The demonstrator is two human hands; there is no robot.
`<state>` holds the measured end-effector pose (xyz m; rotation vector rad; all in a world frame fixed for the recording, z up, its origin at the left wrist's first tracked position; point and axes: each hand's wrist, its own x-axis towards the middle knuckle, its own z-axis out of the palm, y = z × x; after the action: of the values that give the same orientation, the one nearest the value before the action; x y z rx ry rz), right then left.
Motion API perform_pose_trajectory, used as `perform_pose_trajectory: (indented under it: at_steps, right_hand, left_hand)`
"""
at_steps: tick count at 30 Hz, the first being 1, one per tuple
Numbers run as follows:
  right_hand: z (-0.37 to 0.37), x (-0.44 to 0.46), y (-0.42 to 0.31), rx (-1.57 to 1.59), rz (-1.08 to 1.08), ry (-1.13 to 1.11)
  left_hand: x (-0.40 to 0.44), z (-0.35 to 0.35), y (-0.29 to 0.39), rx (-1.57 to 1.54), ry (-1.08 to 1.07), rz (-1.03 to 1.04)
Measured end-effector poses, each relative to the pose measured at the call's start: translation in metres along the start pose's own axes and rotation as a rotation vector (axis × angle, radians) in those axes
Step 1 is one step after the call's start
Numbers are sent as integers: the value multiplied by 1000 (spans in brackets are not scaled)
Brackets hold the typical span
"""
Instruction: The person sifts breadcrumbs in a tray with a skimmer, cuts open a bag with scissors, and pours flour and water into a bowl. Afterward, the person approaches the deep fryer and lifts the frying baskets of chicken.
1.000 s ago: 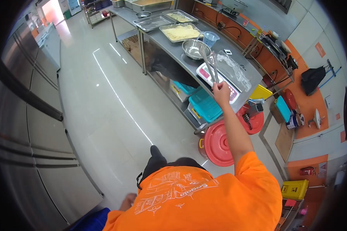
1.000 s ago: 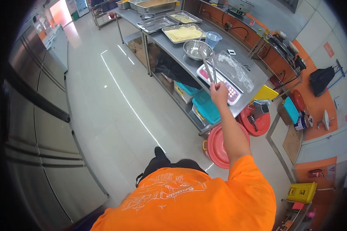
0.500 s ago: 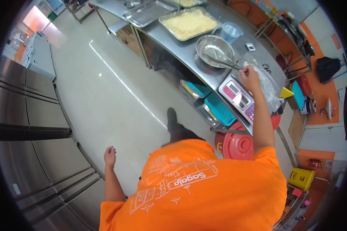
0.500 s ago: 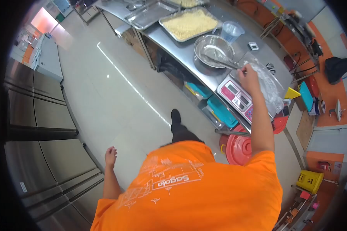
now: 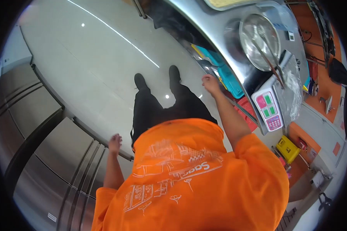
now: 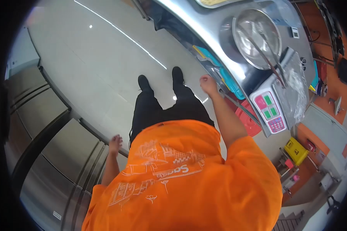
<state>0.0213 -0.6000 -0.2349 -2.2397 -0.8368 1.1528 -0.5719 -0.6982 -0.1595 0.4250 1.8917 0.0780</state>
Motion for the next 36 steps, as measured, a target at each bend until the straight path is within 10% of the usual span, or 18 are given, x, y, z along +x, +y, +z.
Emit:
perform_pose_trajectory:
  at_steps: [1, 5, 9, 16, 18, 20, 29, 34, 36]
  right_hand:
    - [6, 20, -5, 195, 388, -33]
    - [29, 148, 111, 161, 651, -81]
    - [33, 228, 87, 1162, 935, 452]
    - [24, 257, 81, 1353, 1019, 612]
    - [4, 236, 67, 1468, 693, 502]
    - [-5, 208, 8, 1554, 652, 733]
    - [-33, 156, -49, 1695, 277, 486]
    - [-27, 155, -34, 1673, 366, 532]
    - [-30, 152, -23, 1701, 399, 592]
  left_hand:
    - [17, -8, 20, 6, -19, 36]
    - [38, -10, 123, -63, -37, 76]
    - [76, -4, 113, -150, -56, -44]
    - [134, -9, 17, 457, -175, -22]
    - [166, 13, 55, 554, -162, 109]
    - [192, 64, 118, 605, -163, 198]
    - [216, 461, 304, 242, -579, 1125]
    - [159, 611, 388, 178, -370, 1040]
    - [150, 633, 416, -28, -282, 400]
